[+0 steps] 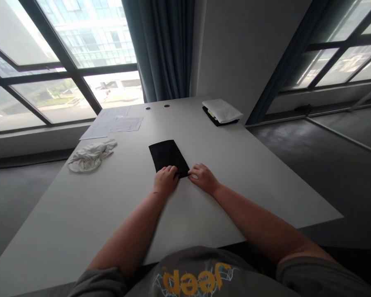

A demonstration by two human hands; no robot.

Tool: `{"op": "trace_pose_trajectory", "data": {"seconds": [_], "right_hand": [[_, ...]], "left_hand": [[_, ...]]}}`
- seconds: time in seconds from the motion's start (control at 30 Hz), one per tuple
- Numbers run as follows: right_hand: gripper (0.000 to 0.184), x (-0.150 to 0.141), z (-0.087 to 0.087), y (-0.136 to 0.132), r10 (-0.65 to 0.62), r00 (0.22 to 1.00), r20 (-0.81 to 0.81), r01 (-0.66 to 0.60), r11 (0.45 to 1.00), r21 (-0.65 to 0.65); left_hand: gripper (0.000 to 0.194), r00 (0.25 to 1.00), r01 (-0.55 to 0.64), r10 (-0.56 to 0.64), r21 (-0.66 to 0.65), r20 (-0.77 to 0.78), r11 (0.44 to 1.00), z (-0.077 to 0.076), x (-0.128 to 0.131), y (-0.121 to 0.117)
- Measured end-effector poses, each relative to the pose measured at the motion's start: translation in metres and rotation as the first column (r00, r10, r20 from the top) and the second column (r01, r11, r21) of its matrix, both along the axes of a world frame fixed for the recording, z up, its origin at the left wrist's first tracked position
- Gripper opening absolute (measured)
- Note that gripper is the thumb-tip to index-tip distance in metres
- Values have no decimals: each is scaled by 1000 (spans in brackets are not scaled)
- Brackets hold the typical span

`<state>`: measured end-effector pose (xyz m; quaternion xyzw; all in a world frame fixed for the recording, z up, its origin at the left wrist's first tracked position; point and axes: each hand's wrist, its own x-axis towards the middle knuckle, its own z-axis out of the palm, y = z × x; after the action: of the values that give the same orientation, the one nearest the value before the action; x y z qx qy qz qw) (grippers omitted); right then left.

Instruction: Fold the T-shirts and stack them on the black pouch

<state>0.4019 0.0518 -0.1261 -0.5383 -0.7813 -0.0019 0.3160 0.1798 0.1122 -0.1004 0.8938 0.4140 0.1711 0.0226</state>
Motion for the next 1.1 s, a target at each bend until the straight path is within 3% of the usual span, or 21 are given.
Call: {"op": "trace_pose_trajectory", "data": {"seconds": [0.27, 0.4, 0.53, 0.73, 1.1], "right_hand": [[8, -5, 0, 2, -28, 997, 67, 27, 1000, 14], [3, -5, 1, 0, -76, 997, 14, 75, 996, 46], [16, -6, 1, 7, -59, 995, -77, 63, 997, 55], [13, -12, -2, 25, -31, 992, -125, 26, 999, -47], [19, -11, 7, 13, 65, 998, 27, -66, 998, 14]], "left_hand": [[27, 997, 54, -52, 34, -48, 998, 6, 9, -1], [17, 995, 57, -53, 42, -90, 998, 9, 18, 1], [13, 995, 38, -36, 18, -97, 999, 6, 22, 4], [14, 998, 54, -55, -26, -6, 998, -3, 16, 10], [13, 986, 131, -122, -71, 112, 989, -8, 13, 12]]}}
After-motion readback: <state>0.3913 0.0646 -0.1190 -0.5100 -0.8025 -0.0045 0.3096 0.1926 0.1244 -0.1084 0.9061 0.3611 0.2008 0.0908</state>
